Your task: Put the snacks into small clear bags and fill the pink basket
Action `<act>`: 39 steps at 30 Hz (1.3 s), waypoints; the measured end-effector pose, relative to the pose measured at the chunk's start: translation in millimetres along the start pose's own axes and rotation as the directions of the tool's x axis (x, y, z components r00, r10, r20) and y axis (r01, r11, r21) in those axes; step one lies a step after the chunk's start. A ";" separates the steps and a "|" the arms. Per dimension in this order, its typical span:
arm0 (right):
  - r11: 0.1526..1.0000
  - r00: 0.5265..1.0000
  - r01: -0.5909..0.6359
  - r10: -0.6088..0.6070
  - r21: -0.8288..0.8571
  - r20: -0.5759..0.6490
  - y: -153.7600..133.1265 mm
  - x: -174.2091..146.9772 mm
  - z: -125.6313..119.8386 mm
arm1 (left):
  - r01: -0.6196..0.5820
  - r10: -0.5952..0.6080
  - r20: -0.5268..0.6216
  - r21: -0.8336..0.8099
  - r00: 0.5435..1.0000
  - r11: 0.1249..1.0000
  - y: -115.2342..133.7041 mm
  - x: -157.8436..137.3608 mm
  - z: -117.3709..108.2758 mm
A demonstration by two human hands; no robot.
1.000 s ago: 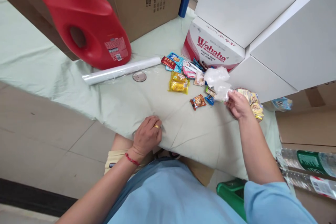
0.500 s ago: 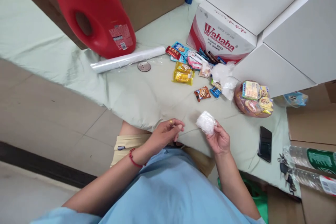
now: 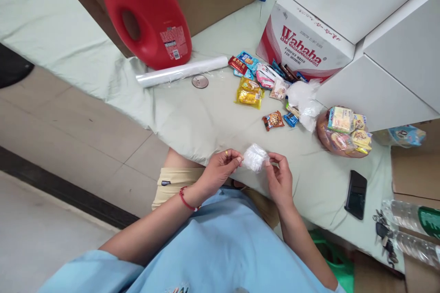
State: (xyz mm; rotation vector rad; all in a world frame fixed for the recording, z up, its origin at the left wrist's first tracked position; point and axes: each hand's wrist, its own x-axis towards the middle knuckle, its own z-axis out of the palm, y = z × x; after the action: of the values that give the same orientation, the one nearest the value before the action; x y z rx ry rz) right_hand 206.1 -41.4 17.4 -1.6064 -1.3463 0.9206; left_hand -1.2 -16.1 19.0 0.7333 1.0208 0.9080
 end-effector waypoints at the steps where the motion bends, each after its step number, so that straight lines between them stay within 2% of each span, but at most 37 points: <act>1: 0.999 0.999 0.042 -0.041 -0.035 0.022 -3.7 -0.8 -1.6 | -0.005 0.005 0.018 0.017 1.000 1.000 -0.1 0.1 2.2; 5: 0.976 0.981 0.158 -0.137 -0.153 0.136 -8.0 -1.1 4.5 | -0.006 0.004 0.094 0.021 0.996 1.000 -0.4 0.6 8.9; 9: 0.973 0.988 0.081 -0.050 -0.218 0.144 4.4 1.9 14.5 | 0.061 -0.059 0.046 -0.043 0.997 0.997 -1.1 -1.9 4.7; 11: 0.985 0.990 0.015 0.009 -0.173 0.138 9.2 3.5 14.9 | 0.068 -0.071 -0.052 -0.048 0.996 0.997 -1.9 -4.2 0.2; 14: 0.997 0.993 -0.076 0.077 -0.013 0.094 9.1 5.4 11.1 | 0.063 -0.066 -0.185 -0.021 0.980 0.998 -2.6 -7.4 -4.3; 16: 0.989 0.991 -0.119 0.113 0.091 0.065 6.2 5.7 7.7 | 0.091 -0.091 -0.169 -0.011 0.981 0.996 -1.9 -8.9 -4.7; 18: 0.984 0.993 -0.119 0.115 0.134 0.039 3.9 5.0 4.7 | 0.130 -0.129 -0.071 -0.001 0.989 0.992 -0.2 -9.7 -3.6; 22: 0.992 0.997 -0.072 0.071 0.105 0.014 5.6 1.1 1.1 | 0.172 -0.175 0.121 0.033 0.977 0.984 2.0 -8.9 -0.6; 25: 0.999 0.999 -0.024 0.022 0.041 0.045 6.8 -2.3 -1.6 | 0.167 -0.170 0.141 0.030 0.975 0.985 1.7 -7.3 0.9; 29: 0.965 0.978 0.206 -0.208 -0.162 0.005 -3.7 -6.7 -5.8 | 0.144 -0.149 0.133 0.043 0.980 0.989 3.2 -7.4 3.0; 31: 0.936 0.954 0.300 -0.292 -0.187 0.071 -11.8 -8.2 -5.2 | 0.121 -0.132 0.137 0.083 0.982 0.989 3.9 -8.4 5.0; 33: 0.933 0.935 0.333 -0.307 -0.138 0.179 -17.4 -8.3 -1.6 | 0.097 -0.115 0.151 0.121 0.982 0.988 3.7 -9.1 7.2; 35: 0.965 0.945 0.259 -0.242 -0.051 0.219 -18.4 -6.5 3.2 | 0.082 -0.103 0.161 0.134 0.982 0.988 2.7 -9.2 8.2; 37: 0.994 0.980 0.071 -0.085 0.086 0.181 -15.2 -2.9 6.1 | 0.076 -0.094 0.142 0.129 0.985 0.989 2.1 -8.8 6.5; 39: 0.959 0.989 -0.123 0.098 0.254 0.111 -10.1 2.0 4.9 | 0.076 -0.086 0.089 0.112 0.992 0.991 2.9 -8.5 1.3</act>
State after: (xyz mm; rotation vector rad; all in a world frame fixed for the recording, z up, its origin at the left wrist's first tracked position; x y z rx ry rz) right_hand 198.1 -37.9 24.7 -1.4602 -1.1533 1.2051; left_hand -2.8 -22.5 25.2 0.8122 1.0148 0.7461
